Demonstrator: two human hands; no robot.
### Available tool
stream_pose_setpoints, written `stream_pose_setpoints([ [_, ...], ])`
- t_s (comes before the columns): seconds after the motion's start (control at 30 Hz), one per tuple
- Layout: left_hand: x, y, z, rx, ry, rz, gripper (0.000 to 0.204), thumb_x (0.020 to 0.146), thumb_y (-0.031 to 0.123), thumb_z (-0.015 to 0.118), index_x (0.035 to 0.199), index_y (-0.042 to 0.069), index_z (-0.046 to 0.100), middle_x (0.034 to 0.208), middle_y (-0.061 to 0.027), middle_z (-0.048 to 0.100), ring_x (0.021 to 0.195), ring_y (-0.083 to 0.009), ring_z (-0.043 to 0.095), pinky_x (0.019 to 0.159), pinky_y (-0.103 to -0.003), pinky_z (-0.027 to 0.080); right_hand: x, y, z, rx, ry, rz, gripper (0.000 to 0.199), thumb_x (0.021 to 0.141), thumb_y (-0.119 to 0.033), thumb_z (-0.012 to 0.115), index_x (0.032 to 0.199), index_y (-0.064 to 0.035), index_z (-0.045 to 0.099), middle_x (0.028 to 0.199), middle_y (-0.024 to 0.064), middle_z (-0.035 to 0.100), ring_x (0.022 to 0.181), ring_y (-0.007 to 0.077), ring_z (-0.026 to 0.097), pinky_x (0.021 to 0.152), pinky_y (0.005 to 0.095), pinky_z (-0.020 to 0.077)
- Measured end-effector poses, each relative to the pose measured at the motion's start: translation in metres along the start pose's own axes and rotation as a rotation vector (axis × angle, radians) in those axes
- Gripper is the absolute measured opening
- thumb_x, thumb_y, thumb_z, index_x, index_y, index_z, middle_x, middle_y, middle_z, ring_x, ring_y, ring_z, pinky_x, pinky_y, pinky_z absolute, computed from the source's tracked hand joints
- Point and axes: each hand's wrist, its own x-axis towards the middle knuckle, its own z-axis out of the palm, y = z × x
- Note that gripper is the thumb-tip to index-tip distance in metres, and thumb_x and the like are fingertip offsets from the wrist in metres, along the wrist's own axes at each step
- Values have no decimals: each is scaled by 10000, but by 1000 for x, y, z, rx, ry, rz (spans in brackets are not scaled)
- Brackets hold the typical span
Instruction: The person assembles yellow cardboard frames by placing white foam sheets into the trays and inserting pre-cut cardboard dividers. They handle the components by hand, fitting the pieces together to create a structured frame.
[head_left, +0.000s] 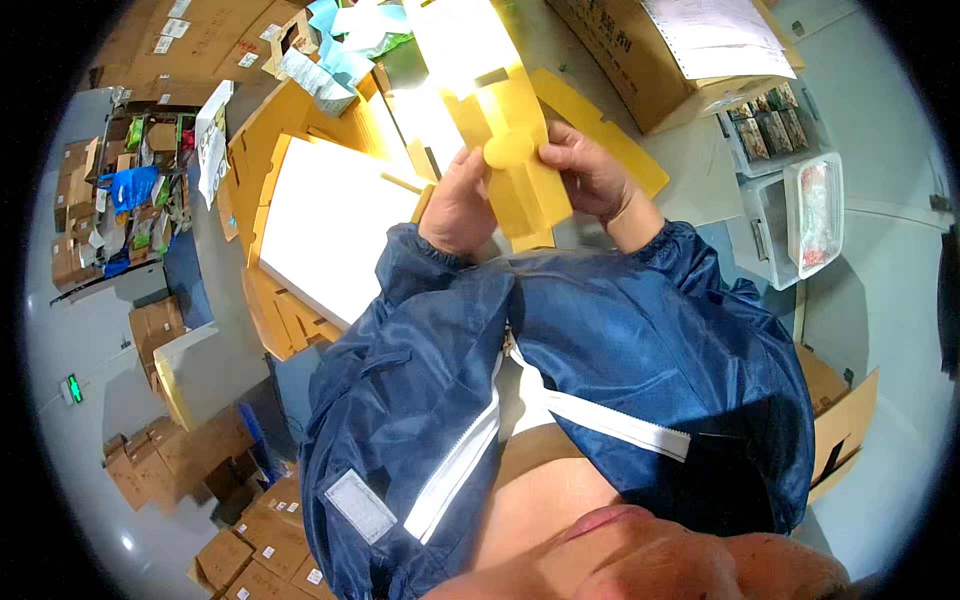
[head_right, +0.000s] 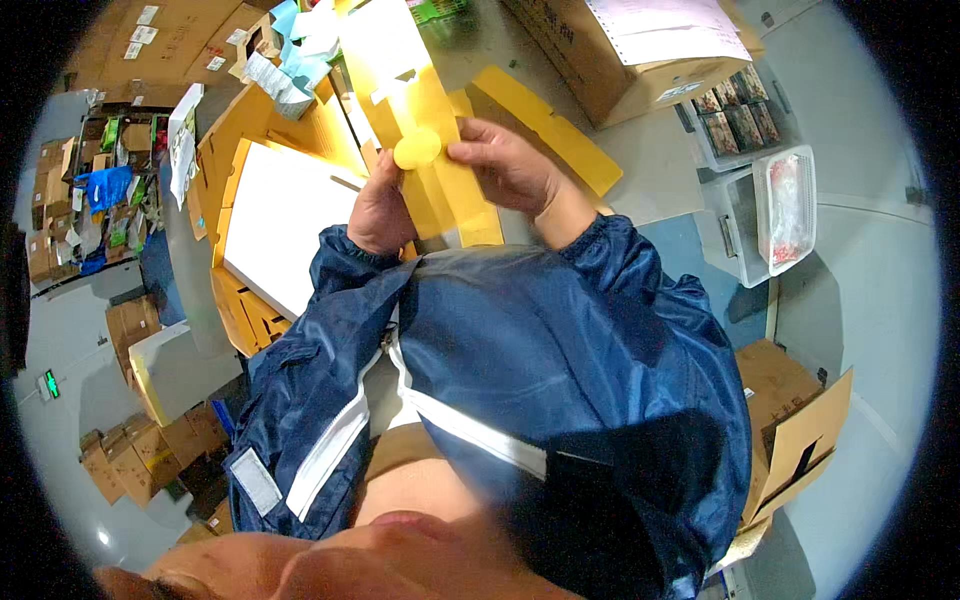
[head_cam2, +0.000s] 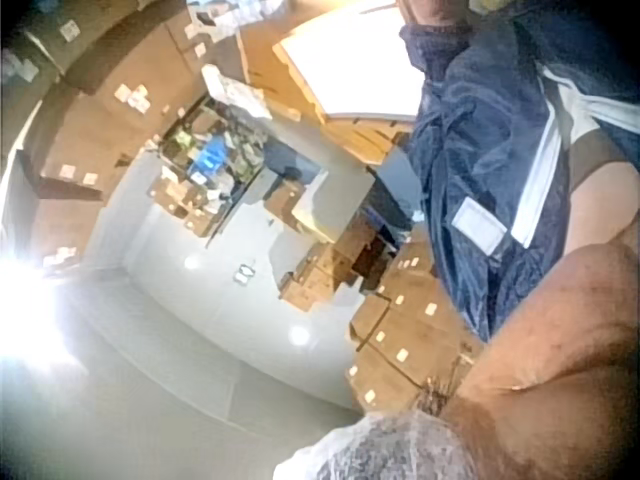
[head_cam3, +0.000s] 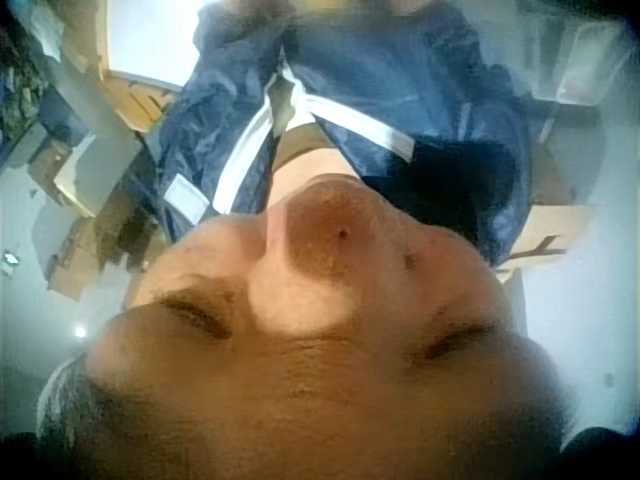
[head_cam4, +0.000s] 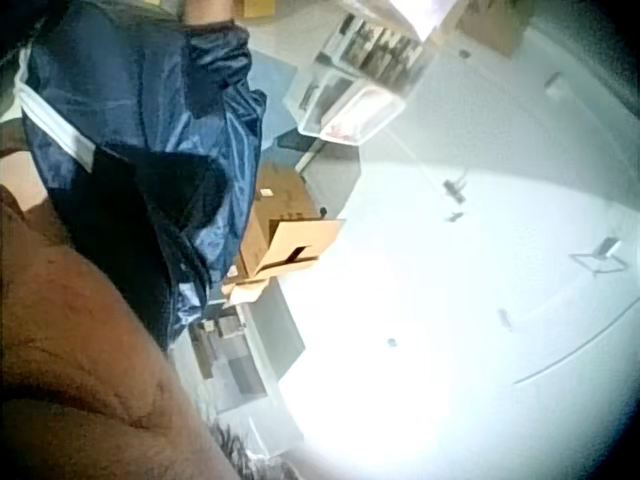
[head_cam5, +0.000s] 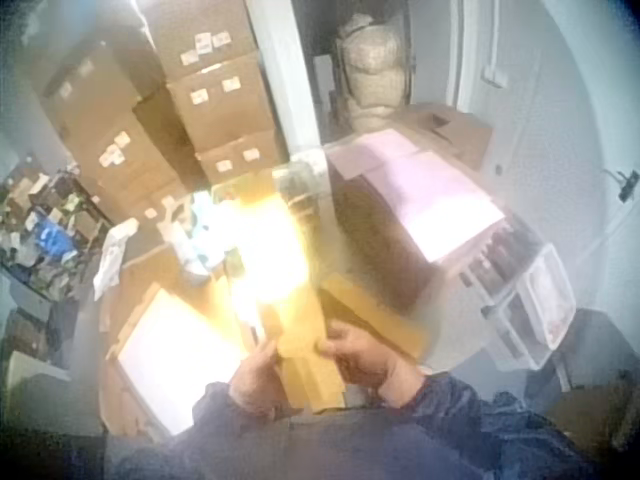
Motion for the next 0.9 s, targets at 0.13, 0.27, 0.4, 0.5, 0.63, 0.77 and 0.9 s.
stream_pose_setpoints([
  [0.13, -9, 4, -10, 121, 85, -2, 455, 1014, 287, 537, 1380, 23, 476, 1316, -83, 594, 1194, -209, 582, 1032, -364, 457, 0, 11, 1, -4, -46, 19, 480, 959, -147, 618, 1390, 8, 475, 1329, 105, 587, 1243, 211, 556, 1089, 354, 416],
  [0.27, -9, 13, -34, 700, 249, -68, 400, 997, 258, 585, 1298, -5, 575, 1145, -41, 660, 972, -122, 598, 850, -284, 467, 18, -15, -19, -217, 153, -46, 418, 988, -162, 584, 1355, -1, 467, 1274, 105, 611, 1153, 192, 602, 999, 331, 487],
  [0.4, -15, -3, -25, 767, 181, -176, 387, 997, 282, 598, 1268, 6, 593, 1109, -26, 659, 1001, -131, 607, 888, -294, 475, 45, -36, -21, -377, 323, -273, 286, 1012, -215, 569, 1206, -5, 583, 1122, 94, 671, 995, 153, 657, 872, 299, 538],
  [0.5, 7, 8, -20, 630, 295, 122, 304, 1013, 209, 566, 1262, 35, 580, 1131, -28, 651, 973, -113, 599, 835, -282, 482, 50, -32, -23, -691, 272, -204, 319, 992, -213, 606, 1234, -5, 599, 1119, 66, 668, 992, 129, 639, 860, 288, 522],
  [0.63, 29, 48, -6, 526, 201, 325, 260, 999, 145, 568, 1241, 50, 582, 1160, -30, 656, 971, -95, 622, 793, -263, 492, 49, -33, -3, -689, 116, -108, 347, 960, -211, 660, 1241, -15, 611, 1123, 34, 667, 1024, 94, 613, 888, 258, 506],
  [0.77, 18, 43, -5, 453, 222, 303, 292, 997, 149, 573, 1274, 58, 572, 1190, -34, 651, 1022, -117, 626, 849, -279, 498, 52, -37, 13, -539, 111, -45, 327, 965, -217, 658, 1218, -13, 619, 1090, 35, 676, 984, 101, 641, 858, 254, 524],
  [0.9, 16, 34, -3, 398, 162, 189, 363, 997, 138, 569, 1347, 61, 511, 1297, -71, 602, 1134, -175, 605, 952, -345, 493, 54, -34, 8, -567, 184, -115, 284, 965, -219, 658, 1174, -30, 628, 1055, 29, 676, 932, 98, 656, 815, 241, 538],
])
